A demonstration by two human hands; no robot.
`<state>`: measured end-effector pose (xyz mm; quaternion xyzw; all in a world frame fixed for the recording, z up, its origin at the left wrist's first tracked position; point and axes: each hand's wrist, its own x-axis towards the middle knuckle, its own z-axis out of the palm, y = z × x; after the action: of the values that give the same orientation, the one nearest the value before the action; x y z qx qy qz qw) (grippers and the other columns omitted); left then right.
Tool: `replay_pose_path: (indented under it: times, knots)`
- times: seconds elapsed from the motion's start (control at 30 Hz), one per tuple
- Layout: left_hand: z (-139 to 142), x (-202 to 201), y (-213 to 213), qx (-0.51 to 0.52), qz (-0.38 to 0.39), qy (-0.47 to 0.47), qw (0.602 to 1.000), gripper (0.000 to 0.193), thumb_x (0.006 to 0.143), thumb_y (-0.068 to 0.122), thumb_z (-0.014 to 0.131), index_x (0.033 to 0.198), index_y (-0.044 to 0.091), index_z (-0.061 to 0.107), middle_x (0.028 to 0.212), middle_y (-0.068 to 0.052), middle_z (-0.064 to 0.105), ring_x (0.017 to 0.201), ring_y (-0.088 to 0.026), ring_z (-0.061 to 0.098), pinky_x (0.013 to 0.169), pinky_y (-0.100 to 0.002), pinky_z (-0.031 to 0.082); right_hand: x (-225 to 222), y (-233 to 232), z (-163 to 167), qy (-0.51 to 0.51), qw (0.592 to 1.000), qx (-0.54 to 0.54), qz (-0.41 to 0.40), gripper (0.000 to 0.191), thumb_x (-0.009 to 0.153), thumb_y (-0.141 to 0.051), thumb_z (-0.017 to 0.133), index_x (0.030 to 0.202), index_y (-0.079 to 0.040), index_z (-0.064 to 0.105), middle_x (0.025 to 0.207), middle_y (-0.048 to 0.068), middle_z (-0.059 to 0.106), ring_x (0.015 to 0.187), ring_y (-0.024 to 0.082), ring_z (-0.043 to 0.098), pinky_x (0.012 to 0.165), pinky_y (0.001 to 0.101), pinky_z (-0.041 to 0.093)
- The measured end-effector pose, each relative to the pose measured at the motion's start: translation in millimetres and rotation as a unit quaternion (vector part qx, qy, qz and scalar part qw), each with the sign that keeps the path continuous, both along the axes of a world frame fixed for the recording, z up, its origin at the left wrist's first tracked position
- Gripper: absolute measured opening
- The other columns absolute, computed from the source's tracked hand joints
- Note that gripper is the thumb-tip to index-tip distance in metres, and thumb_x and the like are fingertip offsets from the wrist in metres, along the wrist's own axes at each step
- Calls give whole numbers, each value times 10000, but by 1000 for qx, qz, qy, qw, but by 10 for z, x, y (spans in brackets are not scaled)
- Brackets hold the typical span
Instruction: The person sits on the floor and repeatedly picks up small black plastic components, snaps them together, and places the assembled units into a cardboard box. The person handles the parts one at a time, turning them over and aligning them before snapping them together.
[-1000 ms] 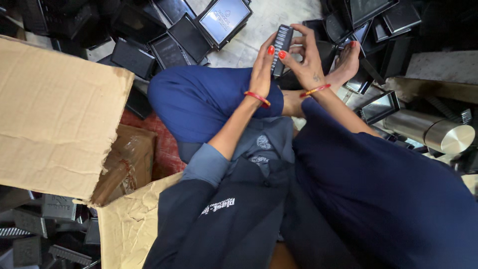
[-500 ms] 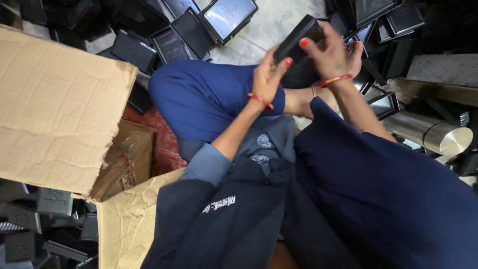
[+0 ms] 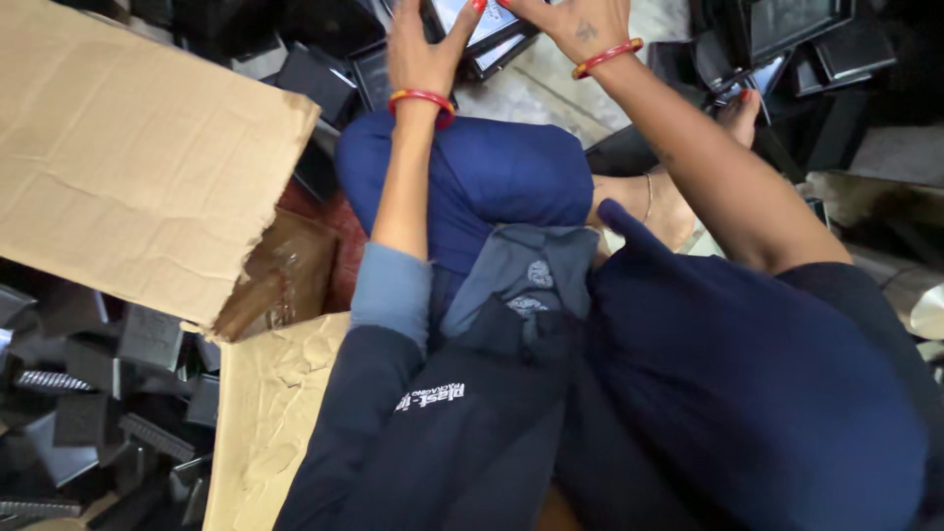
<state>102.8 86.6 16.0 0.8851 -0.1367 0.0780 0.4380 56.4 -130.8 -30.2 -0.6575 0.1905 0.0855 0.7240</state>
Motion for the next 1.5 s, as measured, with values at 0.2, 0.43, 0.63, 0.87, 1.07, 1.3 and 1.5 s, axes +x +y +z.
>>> replay_pose_path:
  times: [0.2, 0.43, 0.63, 0.87, 1.07, 1.3, 1.5]
  knots:
    - [-248, 141, 20, -78, -91, 303, 945, 763, 779, 606, 744, 1264, 27, 631, 1158, -196, 765, 1067, -257, 761, 945, -352, 565, -39, -90, -171, 94, 994, 27, 43, 727, 877, -572, 701, 1424, -150, 474, 1453, 56, 479, 1350, 239, 386, 1052, 522, 334]
    - [-183, 216, 10, 2, -154, 342, 927, 868, 825, 740, 643, 1313, 22, 660, 1239, -192, 728, 1189, -286, 685, 1027, -350, 480, -90, -25, -196, 81, 994, 43, 64, 937, 822, -682, 696, 1550, -191, 368, 1675, 82, 330, 1577, 306, 174, 1185, 672, 167]
    - [83, 358, -125, 69, -278, 411, 866, 841, 744, 745, 638, 1270, 93, 708, 1203, -128, 747, 1084, -226, 695, 946, -322, 500, -161, 53, 175, 149, 975, 159, 45, 1060, 706, -749, 655, 1556, -250, 265, 1637, 68, 222, 1535, 348, 145, 1081, 808, 171]
    - [60, 504, -297, 34, -332, 524, 784, 955, 598, 713, 767, 1259, 26, 721, 1229, -129, 762, 1097, -232, 723, 931, -330, 545, -658, 488, 111, 90, 909, 397, -88, 1114, 764, -703, 694, 1577, -57, 288, 1613, 267, 339, 1480, 481, 386, 1205, 744, 241]
    - [-186, 201, -387, 125, -241, 412, 870, 1331, 552, 854, 732, 1508, -9, 395, 1392, -280, 575, 1262, -368, 596, 1054, -395, 481, -771, 430, -69, 38, 893, 441, -82, 1015, 776, -661, 701, 1510, -58, 343, 1565, 177, 441, 1456, 387, 445, 1203, 660, 310]
    - [915, -759, -350, -150, -16, -61, 987, 1280, 612, 782, 857, 1559, 80, 359, 1530, -280, 380, 1464, -496, 370, 1257, -550, 330, -796, -50, 777, -166, 927, 334, -39, 725, 865, -504, 753, 1438, -120, 533, 1480, 74, 565, 1423, 280, 482, 1265, 498, 340]
    - [2015, -1174, 587, -348, 99, -250, 898, 1059, 757, 698, 766, 1538, 107, 365, 1507, -196, 396, 1429, -394, 368, 1243, -491, 329, -393, 998, 3057, -331, 853, 67, 399, 647, 966, -466, 699, 1415, -31, 532, 1433, 109, 552, 1336, 224, 526, 1170, 391, 411]
